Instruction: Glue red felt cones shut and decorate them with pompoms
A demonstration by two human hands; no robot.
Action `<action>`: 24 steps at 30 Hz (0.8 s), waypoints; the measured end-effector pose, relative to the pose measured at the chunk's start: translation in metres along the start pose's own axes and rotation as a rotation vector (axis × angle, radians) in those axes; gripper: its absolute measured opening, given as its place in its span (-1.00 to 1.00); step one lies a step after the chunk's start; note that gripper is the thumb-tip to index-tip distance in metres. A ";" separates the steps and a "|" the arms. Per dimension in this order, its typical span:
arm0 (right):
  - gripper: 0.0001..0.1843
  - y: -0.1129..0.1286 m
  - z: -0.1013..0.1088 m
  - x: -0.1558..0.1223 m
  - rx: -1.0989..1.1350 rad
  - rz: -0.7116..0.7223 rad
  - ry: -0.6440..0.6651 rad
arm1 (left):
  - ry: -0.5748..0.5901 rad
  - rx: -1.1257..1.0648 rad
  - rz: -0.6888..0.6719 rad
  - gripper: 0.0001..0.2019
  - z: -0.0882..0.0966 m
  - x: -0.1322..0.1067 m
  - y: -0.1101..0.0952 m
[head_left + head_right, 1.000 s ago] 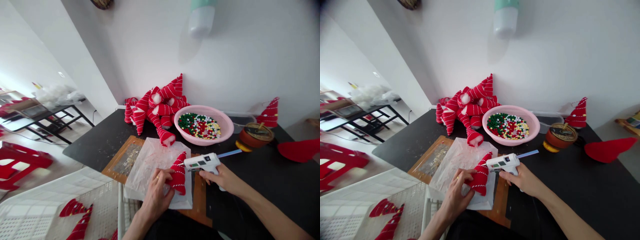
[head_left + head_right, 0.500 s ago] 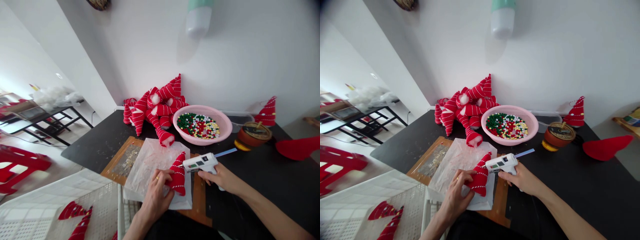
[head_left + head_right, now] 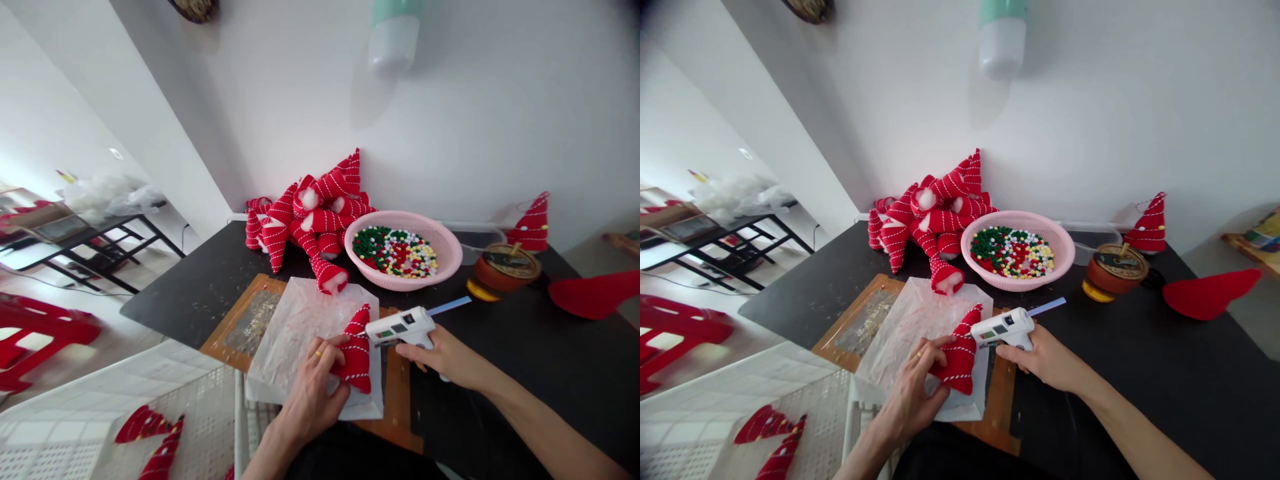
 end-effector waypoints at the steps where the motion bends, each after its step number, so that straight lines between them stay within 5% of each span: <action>1: -0.60 0.000 0.001 0.000 -0.005 0.001 -0.001 | 0.006 -0.005 0.004 -0.64 0.000 0.000 0.000; 13: -0.60 0.005 0.003 -0.003 0.025 0.006 0.015 | 0.086 0.003 0.055 -0.65 0.001 0.004 -0.002; 24: -0.52 0.020 0.010 -0.009 0.277 -0.061 0.000 | 0.084 0.020 0.026 -0.67 0.003 0.006 -0.005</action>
Point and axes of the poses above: each hand's wrist, its own x-axis towards the middle knuckle, its own z-axis out of the back of the hand, y = z × x, the point moved 3 cm from there along x, towards the middle knuckle, and after that the axes turned 7 degrees about -z, right-handed, at the moved point
